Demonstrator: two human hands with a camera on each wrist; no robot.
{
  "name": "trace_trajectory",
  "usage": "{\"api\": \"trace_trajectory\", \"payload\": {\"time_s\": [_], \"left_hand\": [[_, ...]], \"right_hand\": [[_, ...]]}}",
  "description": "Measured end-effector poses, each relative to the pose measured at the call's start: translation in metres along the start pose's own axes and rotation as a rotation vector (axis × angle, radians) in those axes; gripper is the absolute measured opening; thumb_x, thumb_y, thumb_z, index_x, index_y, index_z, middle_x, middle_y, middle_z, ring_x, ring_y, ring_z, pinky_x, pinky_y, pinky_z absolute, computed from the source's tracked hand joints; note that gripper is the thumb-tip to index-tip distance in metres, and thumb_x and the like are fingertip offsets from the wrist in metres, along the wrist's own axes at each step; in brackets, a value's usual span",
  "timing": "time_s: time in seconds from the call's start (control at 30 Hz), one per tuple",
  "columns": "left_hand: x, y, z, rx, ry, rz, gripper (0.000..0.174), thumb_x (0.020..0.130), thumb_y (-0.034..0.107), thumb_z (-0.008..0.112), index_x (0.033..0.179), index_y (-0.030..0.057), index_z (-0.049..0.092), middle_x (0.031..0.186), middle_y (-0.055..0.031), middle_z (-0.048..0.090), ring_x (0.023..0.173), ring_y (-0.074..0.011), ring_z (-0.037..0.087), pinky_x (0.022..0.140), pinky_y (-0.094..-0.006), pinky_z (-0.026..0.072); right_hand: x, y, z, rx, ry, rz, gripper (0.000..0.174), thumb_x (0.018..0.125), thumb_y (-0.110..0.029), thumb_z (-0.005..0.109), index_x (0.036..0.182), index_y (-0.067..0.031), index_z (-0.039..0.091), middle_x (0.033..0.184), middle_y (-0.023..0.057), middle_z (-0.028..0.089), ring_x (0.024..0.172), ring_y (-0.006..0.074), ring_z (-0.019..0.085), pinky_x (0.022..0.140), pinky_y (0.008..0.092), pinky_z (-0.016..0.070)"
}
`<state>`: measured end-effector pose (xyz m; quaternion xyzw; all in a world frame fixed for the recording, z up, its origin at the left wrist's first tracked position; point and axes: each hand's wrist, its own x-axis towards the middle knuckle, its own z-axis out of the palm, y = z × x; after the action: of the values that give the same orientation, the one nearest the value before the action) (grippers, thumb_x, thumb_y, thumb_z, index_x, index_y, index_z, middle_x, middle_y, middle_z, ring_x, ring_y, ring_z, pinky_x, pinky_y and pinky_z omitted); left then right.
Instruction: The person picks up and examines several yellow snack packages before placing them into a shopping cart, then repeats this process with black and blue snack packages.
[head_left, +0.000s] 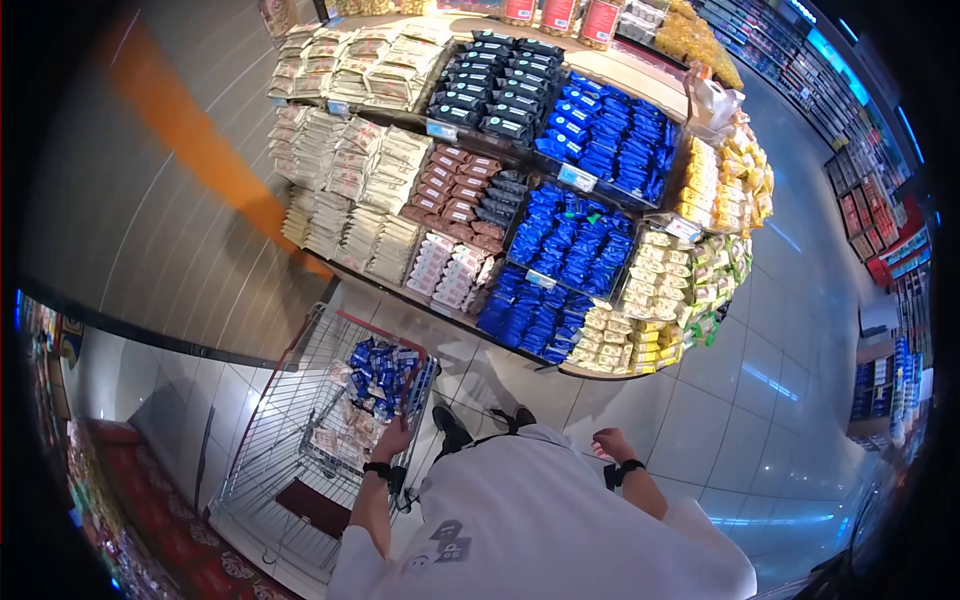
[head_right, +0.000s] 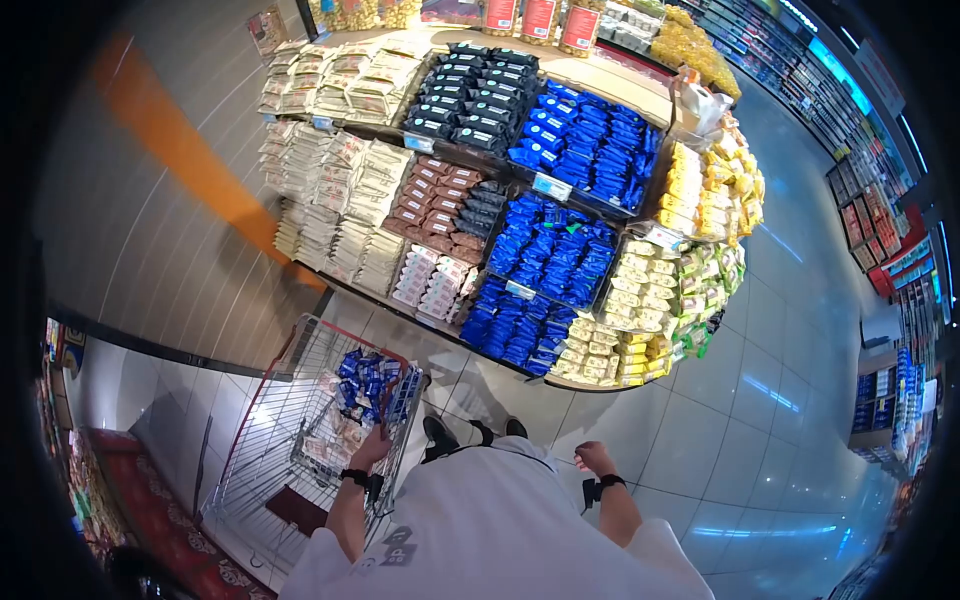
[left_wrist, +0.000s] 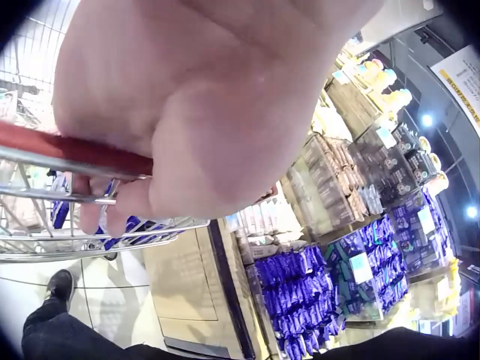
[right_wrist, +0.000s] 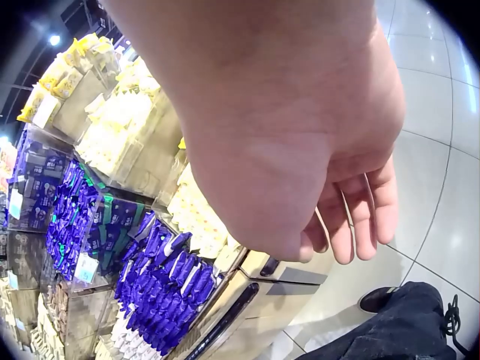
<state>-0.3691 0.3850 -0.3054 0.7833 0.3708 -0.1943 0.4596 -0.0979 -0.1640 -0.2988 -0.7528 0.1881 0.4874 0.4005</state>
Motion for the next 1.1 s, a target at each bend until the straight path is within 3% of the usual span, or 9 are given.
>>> {"api": "trace_trajectory", "payload": {"time_s": [0.17, 0.4, 0.43, 0.5, 0.57, 0.67, 0.8, 1.0, 1.1], "left_hand": [[0.0, 0.002, -0.011, -0.06, -0.085, -0.009, 0.046, 0.092, 0.02, 0.057, 0.133, -0.0002, 0.054, 0.113, -0.0225, 0.068, 0.104, -0.0346, 0.066, 0.09, -0.0436, 0.0502], [-0.018, 0.008, -0.099, 0.102, -0.154, 0.265, 0.043, 0.093, 0.021, 0.062, 0.134, 0.0076, 0.061, 0.122, -0.0193, 0.07, 0.11, -0.032, 0.069, 0.092, -0.0425, 0.0548], [-0.006, -0.004, -0.113, 0.054, -0.169, 0.182, 0.043, 0.094, 0.021, 0.061, 0.135, 0.007, 0.06, 0.123, -0.0197, 0.069, 0.11, -0.0342, 0.069, 0.092, -0.043, 0.0547], [0.02, -0.042, -0.136, 0.176, 0.054, 0.334, 0.039, 0.096, 0.022, 0.057, 0.131, 0.0047, 0.061, 0.126, -0.0224, 0.068, 0.116, -0.0392, 0.066, 0.099, -0.045, 0.0509], [-0.01, 0.029, -0.2, 0.097, 0.091, 0.286, 0.035, 0.098, 0.019, 0.055, 0.129, 0.0046, 0.062, 0.121, -0.0218, 0.07, 0.112, -0.0384, 0.068, 0.095, -0.0453, 0.053], [0.036, 0.018, -0.217, 0.03, 0.194, 0.178, 0.032, 0.095, 0.022, 0.06, 0.121, 0.0051, 0.067, 0.109, -0.0218, 0.073, 0.106, -0.0392, 0.07, 0.092, -0.0441, 0.0546], [0.128, -0.028, -0.174, 0.106, 0.216, 0.108, 0.034, 0.086, 0.021, 0.065, 0.116, 0.0037, 0.067, 0.108, -0.0236, 0.072, 0.104, -0.041, 0.07, 0.09, -0.0446, 0.0553], [0.177, -0.094, -0.071, -0.055, 0.193, -0.138, 0.034, 0.083, 0.02, 0.066, 0.108, -0.0027, 0.065, 0.107, -0.031, 0.071, 0.109, -0.0469, 0.067, 0.095, -0.0517, 0.054], [0.196, -0.156, -0.015, 0.152, 0.06, -0.152, 0.036, 0.083, 0.019, 0.066, 0.109, -0.0061, 0.065, 0.11, -0.0352, 0.069, 0.112, -0.0484, 0.066, 0.098, -0.0539, 0.0532]], "right_hand": [[-0.03, 0.011, 0.016, -0.044, 0.034, 0.053, 0.02, 0.094, -0.013, 0.064, 0.106, -0.0004, 0.073, 0.083, 0.0069, 0.073, 0.068, 0.0165, 0.071, 0.061, 0.0304, 0.0601], [-0.05, 0.028, 0.037, -0.082, 0.043, 0.115, 0.022, 0.097, -0.014, 0.064, 0.113, -0.0003, 0.07, 0.085, 0.0089, 0.073, 0.068, 0.0198, 0.071, 0.061, 0.0327, 0.0594], [-0.05, 0.026, 0.041, -0.089, 0.069, 0.123, 0.022, 0.097, -0.013, 0.064, 0.113, 0.0001, 0.07, 0.085, 0.0091, 0.073, 0.067, 0.0201, 0.071, 0.061, 0.0331, 0.0593], [-0.058, 0.019, 0.044, -0.066, 0.059, 0.132, 0.022, 0.095, -0.012, 0.065, 0.113, 0.0004, 0.071, 0.085, 0.0099, 0.073, 0.067, 0.0195, 0.071, 0.06, 0.0319, 0.0592], [-0.072, 0.01, 0.058, -0.029, 0.056, 0.141, 0.023, 0.094, -0.011, 0.066, 0.112, 0.0007, 0.072, 0.084, 0.0108, 0.074, 0.067, 0.0189, 0.071, 0.059, 0.0307, 0.0591], [-0.086, -0.002, 0.075, -0.047, 0.091, 0.08, 0.023, 0.095, -0.01, 0.065, 0.114, 0.0008, 0.071, 0.084, 0.0111, 0.074, 0.066, 0.0191, 0.071, 0.058, 0.0305, 0.0585], [-0.101, -0.002, 0.099, -0.079, 0.099, 0.101, 0.023, 0.096, -0.011, 0.063, 0.115, 0.0009, 0.069, 0.085, 0.0099, 0.073, 0.068, 0.0184, 0.07, 0.06, 0.0311, 0.058], [-0.151, 0.0, 0.119, -0.121, 0.161, 0.176, 0.025, 0.097, -0.01, 0.061, 0.118, 0.0013, 0.068, 0.087, 0.0092, 0.071, 0.07, 0.0179, 0.068, 0.063, 0.0319, 0.0581], [-0.166, 0.014, 0.114, -0.135, 0.197, 0.215, 0.025, 0.096, -0.01, 0.062, 0.117, 0.0019, 0.069, 0.089, 0.0109, 0.073, 0.071, 0.0192, 0.071, 0.063, 0.0325, 0.0596]]}}
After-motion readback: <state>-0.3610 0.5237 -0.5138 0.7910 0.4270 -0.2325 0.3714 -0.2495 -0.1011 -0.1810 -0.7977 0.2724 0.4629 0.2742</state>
